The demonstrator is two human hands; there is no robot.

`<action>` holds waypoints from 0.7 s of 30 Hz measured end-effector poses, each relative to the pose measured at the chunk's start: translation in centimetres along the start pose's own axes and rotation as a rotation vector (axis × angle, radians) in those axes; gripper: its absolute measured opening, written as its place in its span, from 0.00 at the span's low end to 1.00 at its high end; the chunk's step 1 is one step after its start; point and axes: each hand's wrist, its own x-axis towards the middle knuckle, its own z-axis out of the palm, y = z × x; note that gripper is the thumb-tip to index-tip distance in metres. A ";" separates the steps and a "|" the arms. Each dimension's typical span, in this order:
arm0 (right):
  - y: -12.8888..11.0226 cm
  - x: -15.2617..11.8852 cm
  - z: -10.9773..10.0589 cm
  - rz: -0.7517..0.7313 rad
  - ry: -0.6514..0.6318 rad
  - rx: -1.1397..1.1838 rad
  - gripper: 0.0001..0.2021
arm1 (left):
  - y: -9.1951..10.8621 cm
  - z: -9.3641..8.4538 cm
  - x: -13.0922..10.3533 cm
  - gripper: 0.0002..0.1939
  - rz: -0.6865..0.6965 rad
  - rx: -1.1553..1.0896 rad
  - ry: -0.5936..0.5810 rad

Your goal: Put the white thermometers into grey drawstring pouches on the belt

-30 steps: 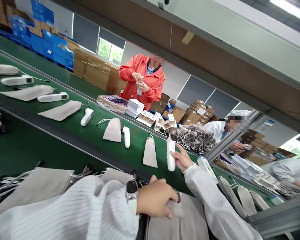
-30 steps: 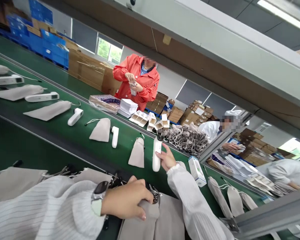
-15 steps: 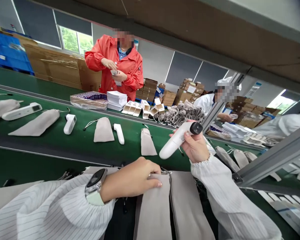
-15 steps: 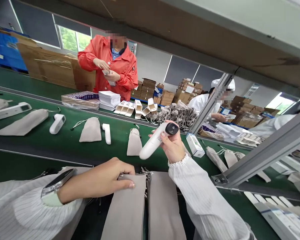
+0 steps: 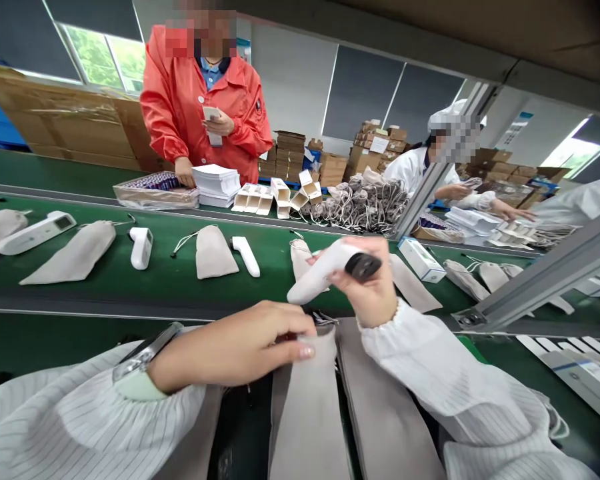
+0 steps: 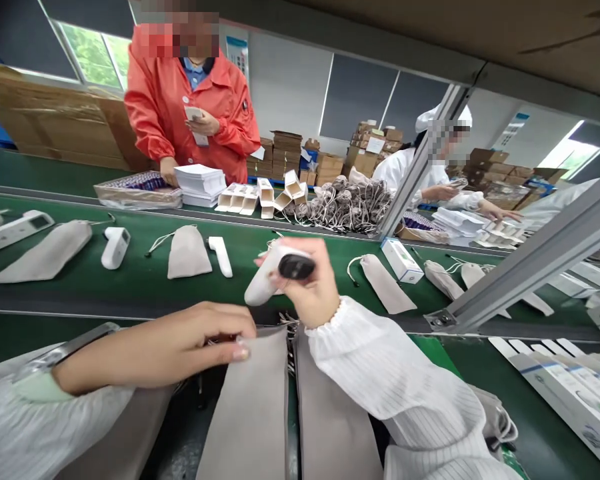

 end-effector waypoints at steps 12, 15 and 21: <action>0.2 -0.1 0.6 0.613 -0.163 0.155 0.18 | -1.5 0.9 0.9 0.09 -0.019 -0.054 0.462; 0.0 -1.1 1.6 0.722 -0.408 -0.095 0.26 | -1.9 0.7 1.0 0.10 -0.051 -0.011 0.551; -0.2 2.4 -4.8 0.132 0.299 -0.676 0.22 | 0.1 -0.8 -0.8 0.15 -0.331 -0.176 0.279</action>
